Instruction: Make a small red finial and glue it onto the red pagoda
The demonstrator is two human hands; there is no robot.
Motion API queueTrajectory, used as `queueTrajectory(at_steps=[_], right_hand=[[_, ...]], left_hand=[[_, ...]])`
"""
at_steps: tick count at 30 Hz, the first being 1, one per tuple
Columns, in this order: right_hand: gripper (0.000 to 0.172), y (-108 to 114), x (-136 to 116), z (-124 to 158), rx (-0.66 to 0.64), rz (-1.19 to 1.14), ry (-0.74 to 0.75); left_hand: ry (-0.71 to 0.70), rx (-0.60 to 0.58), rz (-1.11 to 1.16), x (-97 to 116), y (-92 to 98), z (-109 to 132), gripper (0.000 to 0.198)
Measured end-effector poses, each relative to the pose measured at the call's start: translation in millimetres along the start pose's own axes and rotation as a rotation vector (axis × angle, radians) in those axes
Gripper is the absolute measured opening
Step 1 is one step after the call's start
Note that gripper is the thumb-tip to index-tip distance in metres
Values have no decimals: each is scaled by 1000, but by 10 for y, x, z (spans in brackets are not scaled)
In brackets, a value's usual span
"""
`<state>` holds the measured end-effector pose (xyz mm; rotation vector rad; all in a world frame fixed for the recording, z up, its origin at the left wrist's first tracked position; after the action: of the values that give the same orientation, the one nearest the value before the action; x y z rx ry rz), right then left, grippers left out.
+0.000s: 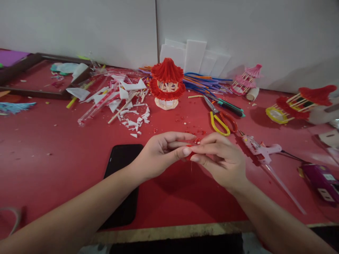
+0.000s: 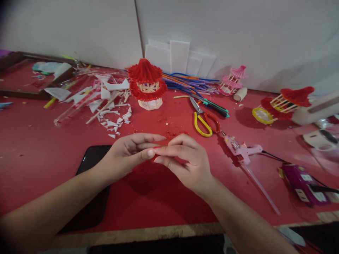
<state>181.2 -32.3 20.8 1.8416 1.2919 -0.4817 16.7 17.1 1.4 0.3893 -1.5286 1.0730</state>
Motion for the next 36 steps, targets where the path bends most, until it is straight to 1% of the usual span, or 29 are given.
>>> queueTrajectory(at_steps=[2, 5, 8, 10, 14, 16, 19, 22, 24, 28, 31, 34, 36], right_hand=[[19, 8, -29, -1, 18, 10, 54], [21, 14, -58, -2, 8, 37, 113], [20, 26, -62, 5, 6, 80, 146], [20, 38, -55, 12, 26, 83, 142], [17, 37, -30, 12, 30, 14, 49], [15, 24, -11, 9, 28, -40, -36], [15, -6, 33, 15, 39, -217, -195], [19, -39, 80, 27, 32, -385, -325], [21, -45, 104, 28, 23, -439, -364], [25, -29, 126, 12, 3, -503, -359], [27, -25, 122, 4, -22, -491, -334], [31, -49, 124, 16, -22, -469, -348], [33, -74, 125, 31, 9, -483, -361]], left_hand=[[17, -22, 37, -5, -3, -8, 23], [24, -37, 80, -14, -4, -16, 21], [25, -55, 109, -19, -10, -15, 20], [22, -64, 119, -19, -16, -10, 20], [5, -36, 87, -10, -10, 2, 19], [-23, -16, 45, 0, -3, 3, 19], [-84, -2, -29, 18, 1, 3, 23], [-184, 1, -126, 42, 3, 13, 30], [-299, 11, -243, 72, 11, 31, 31], [-590, 6, -557, 136, 8, 90, 29], [-767, 2, -762, 167, -23, 129, 30], [-851, 46, -923, 180, -53, 151, 30], [-874, 62, -990, 178, -67, 162, 35]])
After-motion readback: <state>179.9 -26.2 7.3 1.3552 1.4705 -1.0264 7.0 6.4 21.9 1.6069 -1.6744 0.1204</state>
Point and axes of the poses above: each hand's wrist, its own z-axis away from the middle knuckle, its own y-axis out of the back of the hand, x = y × z, the point moved 3 cm from there along -z, towards the middle knuckle, and after that the axes turned 1 degree about -y, right-handed, at the moved point
